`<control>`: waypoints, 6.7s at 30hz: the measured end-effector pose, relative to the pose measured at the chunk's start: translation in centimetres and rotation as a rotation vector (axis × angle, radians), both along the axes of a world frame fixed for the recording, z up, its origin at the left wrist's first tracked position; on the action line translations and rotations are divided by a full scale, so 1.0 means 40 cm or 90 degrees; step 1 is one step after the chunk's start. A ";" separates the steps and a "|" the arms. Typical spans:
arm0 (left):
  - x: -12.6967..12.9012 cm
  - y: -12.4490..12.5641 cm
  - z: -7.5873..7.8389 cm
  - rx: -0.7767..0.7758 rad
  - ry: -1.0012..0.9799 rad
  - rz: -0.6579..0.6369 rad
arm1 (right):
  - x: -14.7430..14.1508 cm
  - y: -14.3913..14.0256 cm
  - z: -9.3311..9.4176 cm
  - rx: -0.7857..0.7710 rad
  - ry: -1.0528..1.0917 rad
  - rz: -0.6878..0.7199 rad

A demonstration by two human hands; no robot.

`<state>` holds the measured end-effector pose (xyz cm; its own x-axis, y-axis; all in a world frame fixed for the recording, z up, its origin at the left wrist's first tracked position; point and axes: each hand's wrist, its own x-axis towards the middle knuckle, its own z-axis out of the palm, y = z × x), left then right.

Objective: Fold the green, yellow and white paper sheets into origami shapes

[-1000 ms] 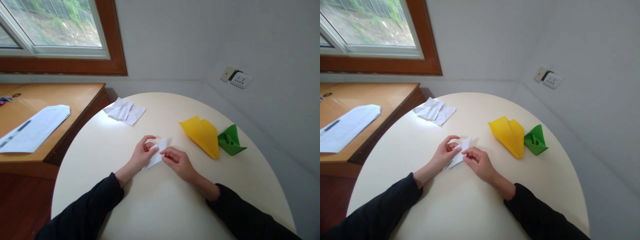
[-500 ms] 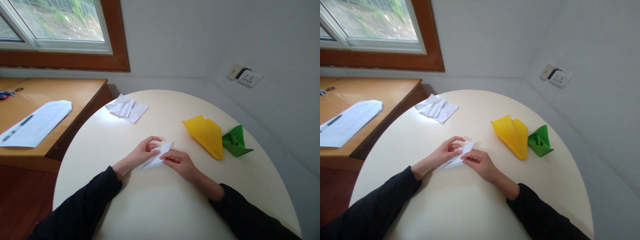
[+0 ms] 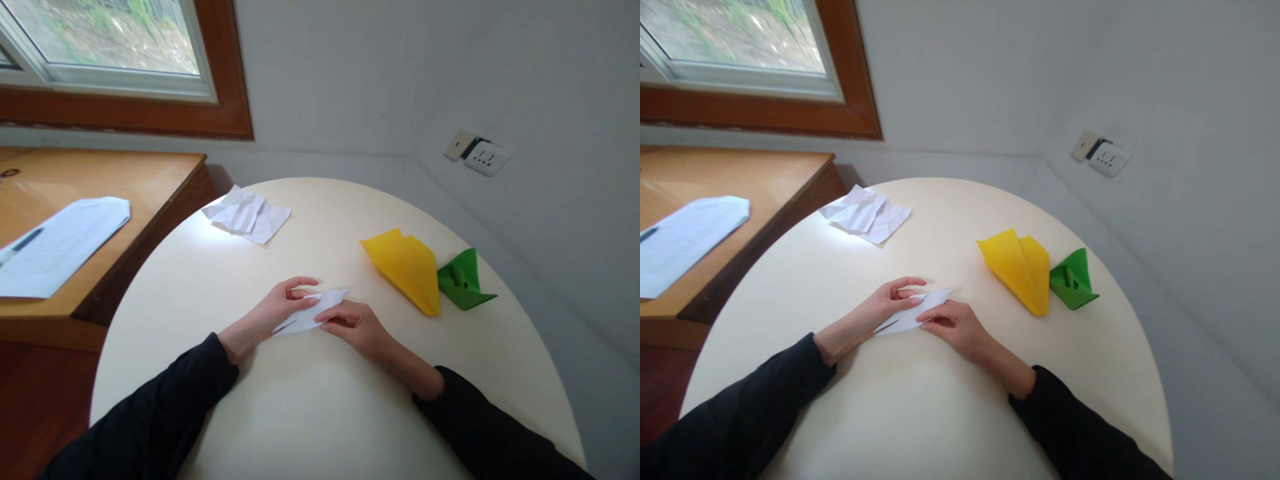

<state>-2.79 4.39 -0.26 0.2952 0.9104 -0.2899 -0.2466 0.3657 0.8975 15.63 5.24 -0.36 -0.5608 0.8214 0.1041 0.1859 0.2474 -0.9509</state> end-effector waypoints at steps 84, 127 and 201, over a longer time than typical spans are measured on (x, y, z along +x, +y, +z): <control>0.024 -0.031 0.006 0.119 0.166 0.031 | -0.016 -0.025 -0.015 -0.058 0.115 -0.122; 0.032 -0.035 0.018 0.133 0.173 0.028 | -0.021 -0.025 -0.007 -0.131 0.199 -0.143; 0.020 -0.051 0.000 0.092 0.012 0.032 | 0.007 -0.012 -0.009 0.523 -0.092 -0.201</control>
